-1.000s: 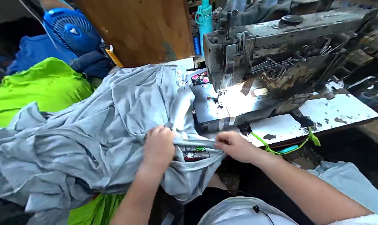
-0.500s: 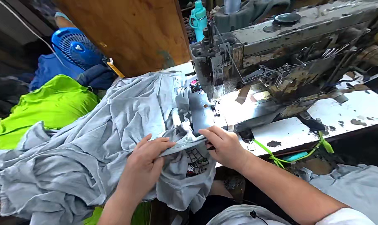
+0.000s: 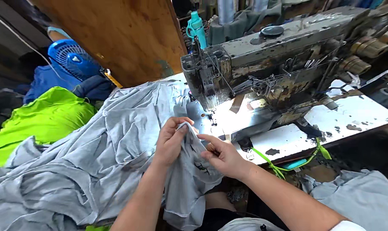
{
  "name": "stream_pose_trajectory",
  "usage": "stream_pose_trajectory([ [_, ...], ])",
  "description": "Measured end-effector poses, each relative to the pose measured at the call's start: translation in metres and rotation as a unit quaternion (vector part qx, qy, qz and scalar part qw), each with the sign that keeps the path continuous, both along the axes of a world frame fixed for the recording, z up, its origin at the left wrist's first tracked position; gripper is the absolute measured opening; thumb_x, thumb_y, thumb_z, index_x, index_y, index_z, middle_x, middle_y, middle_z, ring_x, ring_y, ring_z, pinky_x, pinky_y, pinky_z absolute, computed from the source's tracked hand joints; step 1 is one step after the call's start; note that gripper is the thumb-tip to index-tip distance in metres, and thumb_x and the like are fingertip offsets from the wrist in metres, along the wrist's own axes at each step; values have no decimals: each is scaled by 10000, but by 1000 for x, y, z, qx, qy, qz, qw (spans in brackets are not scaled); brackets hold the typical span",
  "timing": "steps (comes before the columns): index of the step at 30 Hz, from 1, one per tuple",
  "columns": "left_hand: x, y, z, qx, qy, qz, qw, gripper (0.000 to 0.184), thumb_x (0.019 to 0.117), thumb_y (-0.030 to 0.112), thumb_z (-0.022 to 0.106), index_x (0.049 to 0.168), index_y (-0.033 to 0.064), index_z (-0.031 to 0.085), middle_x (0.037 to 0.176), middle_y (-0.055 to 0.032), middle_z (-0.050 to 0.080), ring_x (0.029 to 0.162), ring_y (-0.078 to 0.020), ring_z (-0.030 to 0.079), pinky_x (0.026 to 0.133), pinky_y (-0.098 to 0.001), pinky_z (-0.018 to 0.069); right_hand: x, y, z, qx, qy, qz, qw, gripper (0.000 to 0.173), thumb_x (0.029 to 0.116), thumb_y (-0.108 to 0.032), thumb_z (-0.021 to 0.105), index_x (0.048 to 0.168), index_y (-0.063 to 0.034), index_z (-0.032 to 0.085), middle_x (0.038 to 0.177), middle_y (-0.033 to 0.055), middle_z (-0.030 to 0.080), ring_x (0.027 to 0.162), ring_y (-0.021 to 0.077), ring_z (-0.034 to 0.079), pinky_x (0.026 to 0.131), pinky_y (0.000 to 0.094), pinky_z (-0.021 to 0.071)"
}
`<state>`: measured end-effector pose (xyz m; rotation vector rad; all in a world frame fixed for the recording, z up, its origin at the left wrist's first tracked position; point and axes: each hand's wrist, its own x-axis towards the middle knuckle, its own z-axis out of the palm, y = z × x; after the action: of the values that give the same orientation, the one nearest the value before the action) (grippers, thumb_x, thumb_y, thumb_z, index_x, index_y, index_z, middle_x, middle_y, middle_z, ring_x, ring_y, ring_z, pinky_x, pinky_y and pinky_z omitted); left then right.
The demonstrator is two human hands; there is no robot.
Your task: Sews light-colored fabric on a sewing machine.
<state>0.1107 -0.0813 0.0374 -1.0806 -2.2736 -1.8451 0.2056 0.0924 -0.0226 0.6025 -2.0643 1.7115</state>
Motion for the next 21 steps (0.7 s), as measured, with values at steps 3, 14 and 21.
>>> stream_pose_trajectory([
  [3, -12, 21, -4, -106, 267, 89, 954, 142, 1004, 111, 579, 1061, 1, 649, 908, -35, 671, 772, -28, 626, 714, -175, 537, 2, -3, -7, 20, -8, -76, 997, 353, 992, -151, 631, 1270, 68, 629, 694, 54, 624, 566, 70, 542, 560, 223, 483],
  [14, -20, 52, -3, -401, 211, 77, 888, 123, 934, 53, 670, 988, -21, 751, 999, -211, 731, 961, -385, 714, 866, -573, 546, 33, 23, -28, -50, -286, -41, 956, 205, 1031, -185, 570, 1096, -24, 681, 823, 5, 649, 717, 29, 602, 703, 220, 513],
  [21, -36, 65, -7, -422, 177, 109, 882, 79, 912, -6, 697, 973, -53, 712, 959, -234, 703, 938, -406, 699, 844, -591, 546, 47, 37, -22, -103, -207, -31, 972, 296, 1018, -98, 579, 1281, -8, 682, 958, 3, 741, 773, -43, 639, 737, 147, 543],
])
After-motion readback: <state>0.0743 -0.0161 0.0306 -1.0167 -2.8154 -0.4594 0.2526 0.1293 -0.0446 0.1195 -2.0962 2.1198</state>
